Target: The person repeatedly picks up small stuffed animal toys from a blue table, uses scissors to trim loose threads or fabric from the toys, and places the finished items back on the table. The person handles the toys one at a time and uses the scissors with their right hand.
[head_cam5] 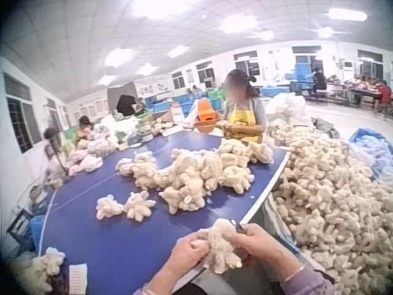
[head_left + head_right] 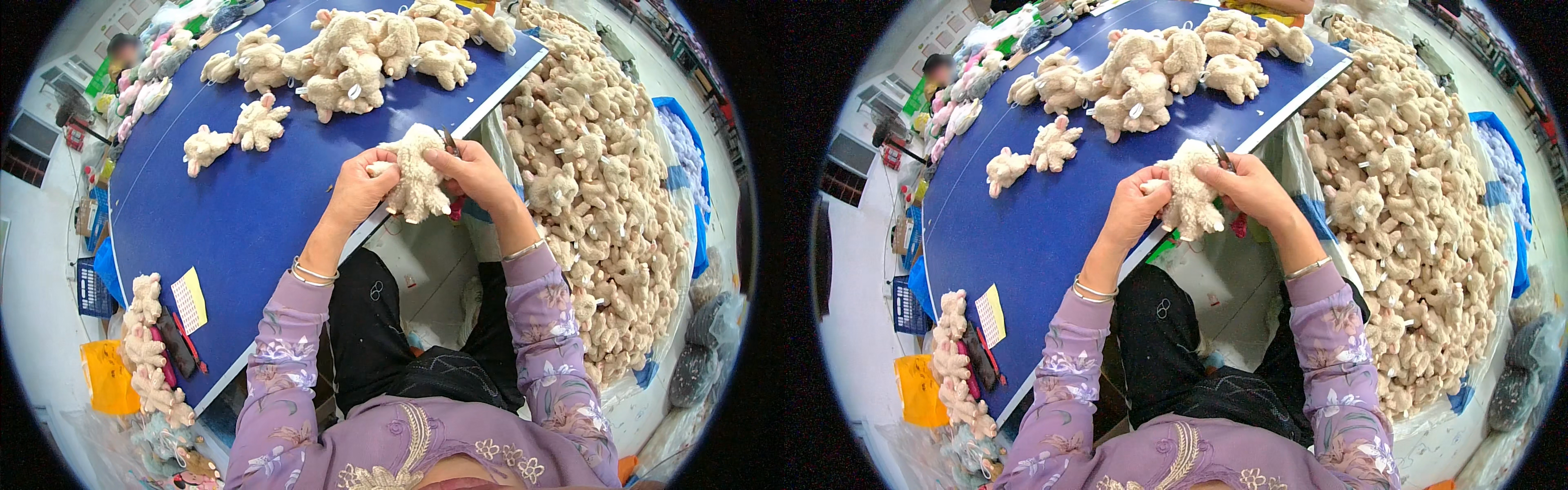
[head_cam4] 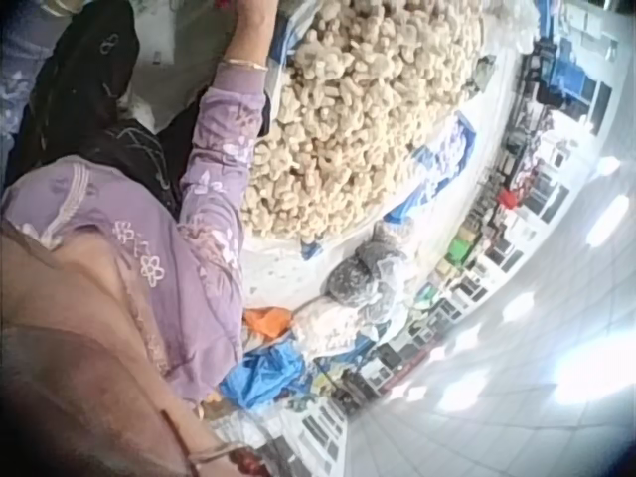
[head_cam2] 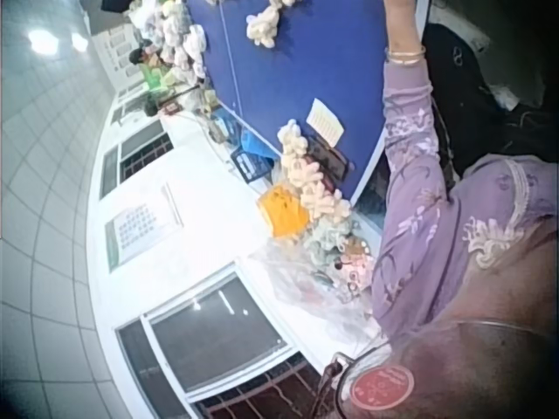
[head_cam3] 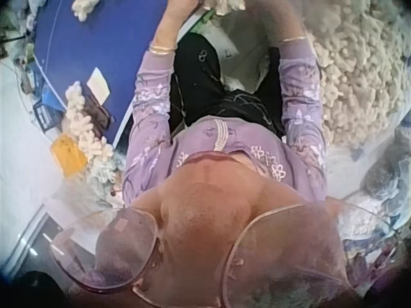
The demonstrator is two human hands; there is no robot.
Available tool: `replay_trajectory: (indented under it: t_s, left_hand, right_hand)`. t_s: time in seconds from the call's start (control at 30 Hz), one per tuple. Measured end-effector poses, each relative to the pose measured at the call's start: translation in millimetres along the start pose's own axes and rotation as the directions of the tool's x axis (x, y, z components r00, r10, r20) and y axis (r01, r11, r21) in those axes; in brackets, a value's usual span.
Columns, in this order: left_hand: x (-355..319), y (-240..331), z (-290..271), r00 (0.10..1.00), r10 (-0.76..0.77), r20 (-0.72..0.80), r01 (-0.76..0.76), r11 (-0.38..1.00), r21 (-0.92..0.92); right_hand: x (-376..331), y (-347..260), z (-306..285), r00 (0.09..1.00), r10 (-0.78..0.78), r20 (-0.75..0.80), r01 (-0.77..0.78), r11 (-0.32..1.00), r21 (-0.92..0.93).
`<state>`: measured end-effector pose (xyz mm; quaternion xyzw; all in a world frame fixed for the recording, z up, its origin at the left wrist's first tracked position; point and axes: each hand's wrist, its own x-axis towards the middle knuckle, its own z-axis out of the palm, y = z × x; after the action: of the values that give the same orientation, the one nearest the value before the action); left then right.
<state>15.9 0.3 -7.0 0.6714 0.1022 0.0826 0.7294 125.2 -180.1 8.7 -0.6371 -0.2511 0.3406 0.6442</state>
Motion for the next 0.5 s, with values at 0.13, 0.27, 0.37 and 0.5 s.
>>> replay_trajectory:
  t_s: [0.13,0.27,0.37,0.5]
  left_hand:
    - [5,4,-10,0.997,0.08,0.019,-0.081,0.995,0.058]
    - [28,16,-66,0.776,0.497,-0.389,-0.351,0.852,0.389]
    - [41,17,-136,0.522,0.744,-0.418,-0.261,0.605,0.752]
    - [50,-8,-187,0.598,0.726,-0.339,0.293,0.196,0.936]
  right_hand:
    - [-6,-15,-8,0.995,-0.081,-0.061,0.075,0.992,-0.097]
    - [-1,10,-95,0.857,-0.384,-0.344,0.515,0.665,0.541]
    - [-10,-20,-87,0.894,-0.359,-0.268,0.441,0.594,0.673]
    - [2,-18,-40,0.963,-0.176,-0.206,0.228,0.937,0.266]
